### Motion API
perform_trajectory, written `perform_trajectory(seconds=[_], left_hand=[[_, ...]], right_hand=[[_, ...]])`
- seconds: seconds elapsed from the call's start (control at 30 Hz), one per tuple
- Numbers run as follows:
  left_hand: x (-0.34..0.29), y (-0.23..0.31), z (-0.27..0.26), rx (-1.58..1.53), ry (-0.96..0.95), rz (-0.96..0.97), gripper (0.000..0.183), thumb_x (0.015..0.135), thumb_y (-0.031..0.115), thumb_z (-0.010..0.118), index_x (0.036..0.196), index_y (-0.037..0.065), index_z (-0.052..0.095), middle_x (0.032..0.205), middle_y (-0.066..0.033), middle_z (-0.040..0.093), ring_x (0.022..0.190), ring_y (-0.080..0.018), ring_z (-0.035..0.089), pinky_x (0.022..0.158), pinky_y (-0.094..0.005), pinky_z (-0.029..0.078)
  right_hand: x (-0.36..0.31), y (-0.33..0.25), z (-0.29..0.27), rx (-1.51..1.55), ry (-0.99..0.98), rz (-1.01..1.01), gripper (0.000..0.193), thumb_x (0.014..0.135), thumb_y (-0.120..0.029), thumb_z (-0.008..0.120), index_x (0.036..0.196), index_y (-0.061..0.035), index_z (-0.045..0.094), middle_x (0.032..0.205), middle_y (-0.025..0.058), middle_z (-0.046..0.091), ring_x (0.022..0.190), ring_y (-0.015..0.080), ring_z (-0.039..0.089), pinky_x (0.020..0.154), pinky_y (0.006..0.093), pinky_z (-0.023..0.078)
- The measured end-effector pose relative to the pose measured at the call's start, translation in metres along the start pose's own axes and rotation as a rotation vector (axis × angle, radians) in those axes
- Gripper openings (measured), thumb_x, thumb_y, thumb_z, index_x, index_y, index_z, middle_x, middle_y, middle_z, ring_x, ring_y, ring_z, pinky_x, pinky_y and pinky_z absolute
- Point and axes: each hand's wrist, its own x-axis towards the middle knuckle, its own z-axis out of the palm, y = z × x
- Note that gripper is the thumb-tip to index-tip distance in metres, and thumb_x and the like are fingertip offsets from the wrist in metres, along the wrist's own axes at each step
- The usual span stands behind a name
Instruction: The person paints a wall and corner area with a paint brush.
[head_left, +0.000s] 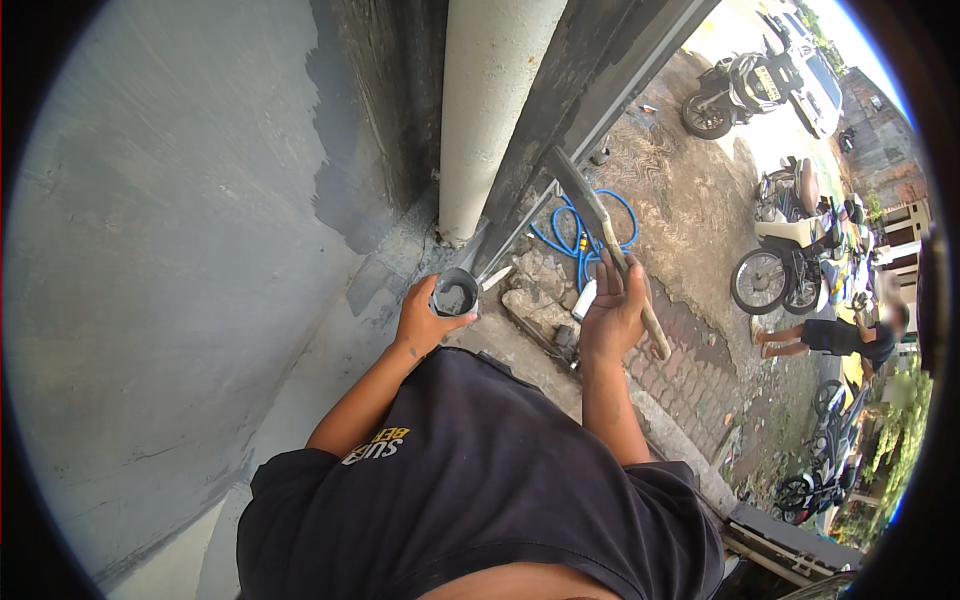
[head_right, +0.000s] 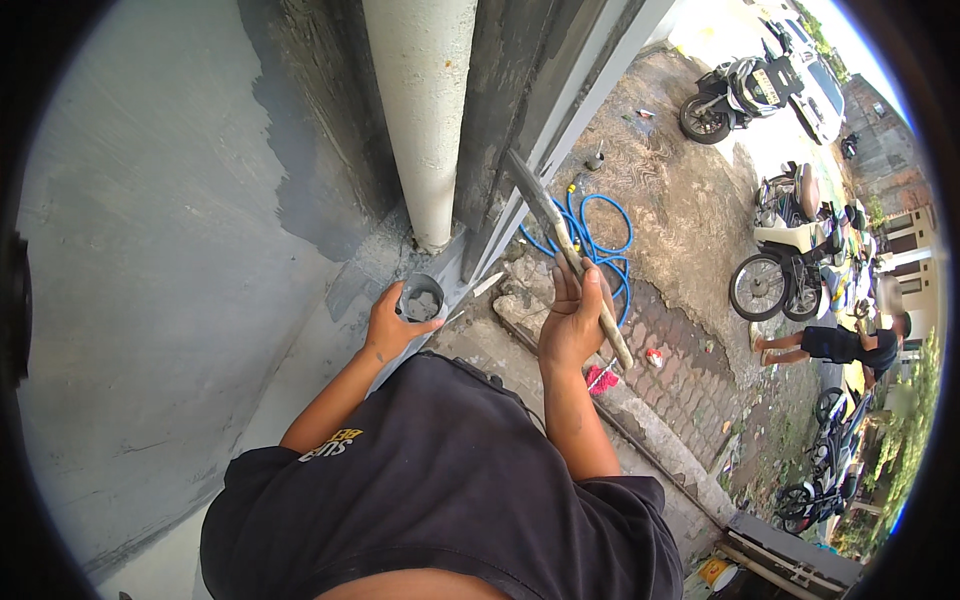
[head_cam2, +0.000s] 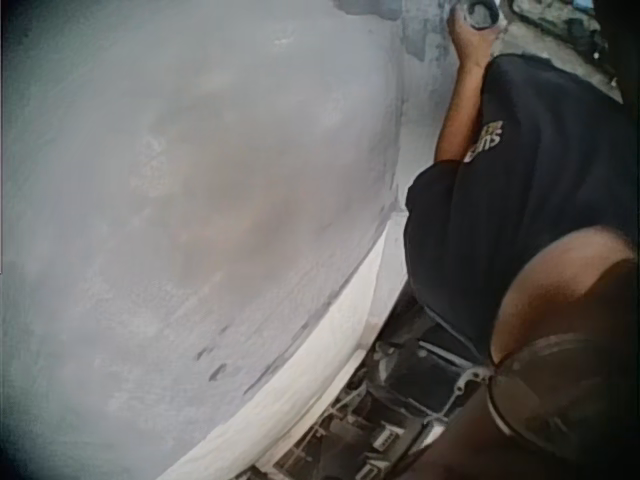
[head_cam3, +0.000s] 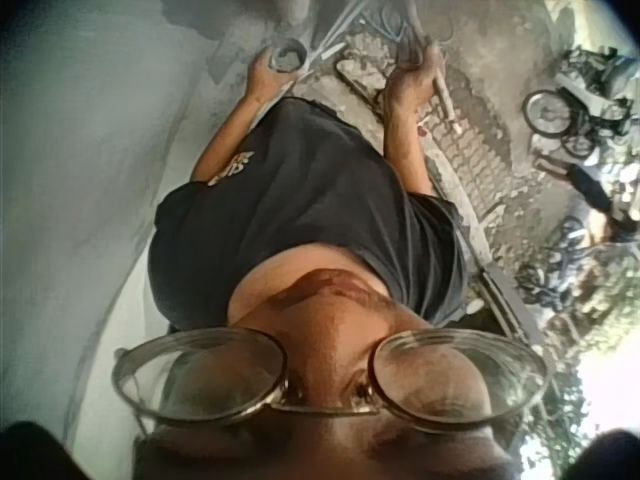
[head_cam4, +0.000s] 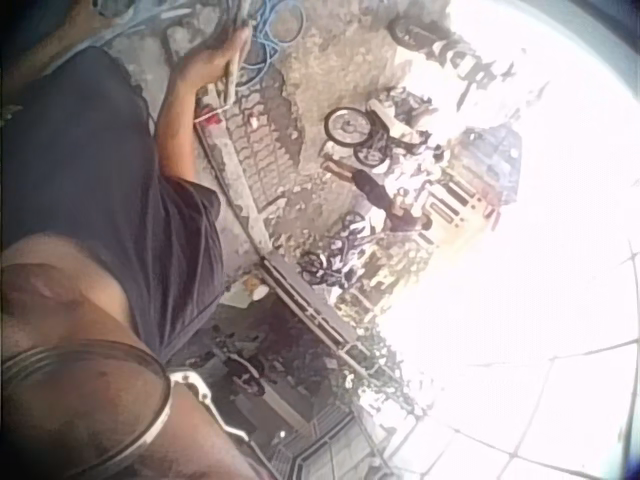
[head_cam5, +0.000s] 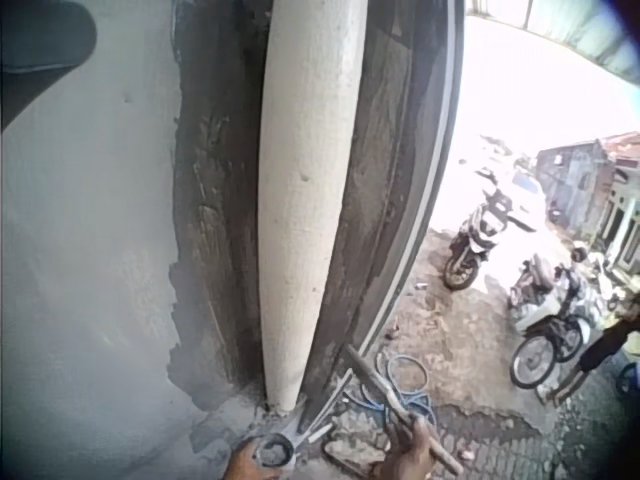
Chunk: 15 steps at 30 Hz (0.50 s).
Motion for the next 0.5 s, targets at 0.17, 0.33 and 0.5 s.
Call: perform_trajectory(seconds=[0.17,0.33,0.5], left_hand=[[0.008,-0.017,0.004,0.051,-0.035,0.041,0.087,0.066,0.039,0.098,0.132,-0.003,0.061,0.127,-0.0235,0.067,0.119,-0.0392,0.064,0.103,-0.0457,0.051],[0.018,-0.011,-0.001,0.005,-0.092,0.097,0.082,0.067,0.038,0.097,0.130,-0.001,0.062,0.125,-0.0211,0.068,0.117,-0.0384,0.065,0.101,-0.0455,0.051],[0.027,-0.012,-0.004,-0.075,-0.131,0.089,0.076,0.069,0.038,0.096,0.126,0.001,0.063,0.121,-0.0186,0.068,0.116,-0.0376,0.064,0.101,-0.0457,0.051]], right_hand=[[-0.006,0.009,-0.006,-0.722,-0.176,-0.376,0.024,0.105,-0.016,0.066,0.109,0.0067,0.071,0.097,0.0169,0.073,0.087,0.0245,0.073,0.080,0.0349,0.059],[-0.001,0.007,0.040,-1.060,-0.298,-0.789,0.015,0.103,-0.008,0.065,0.103,0.0040,0.073,0.083,0.0144,0.073,0.072,0.0197,0.068,0.068,0.0320,0.054],[-0.010,-0.006,0.063,-0.977,-0.334,-1.068,0.010,0.100,-0.005,0.068,0.103,0.0010,0.075,0.083,0.0139,0.073,0.067,0.0174,0.065,0.063,0.0289,0.053]])
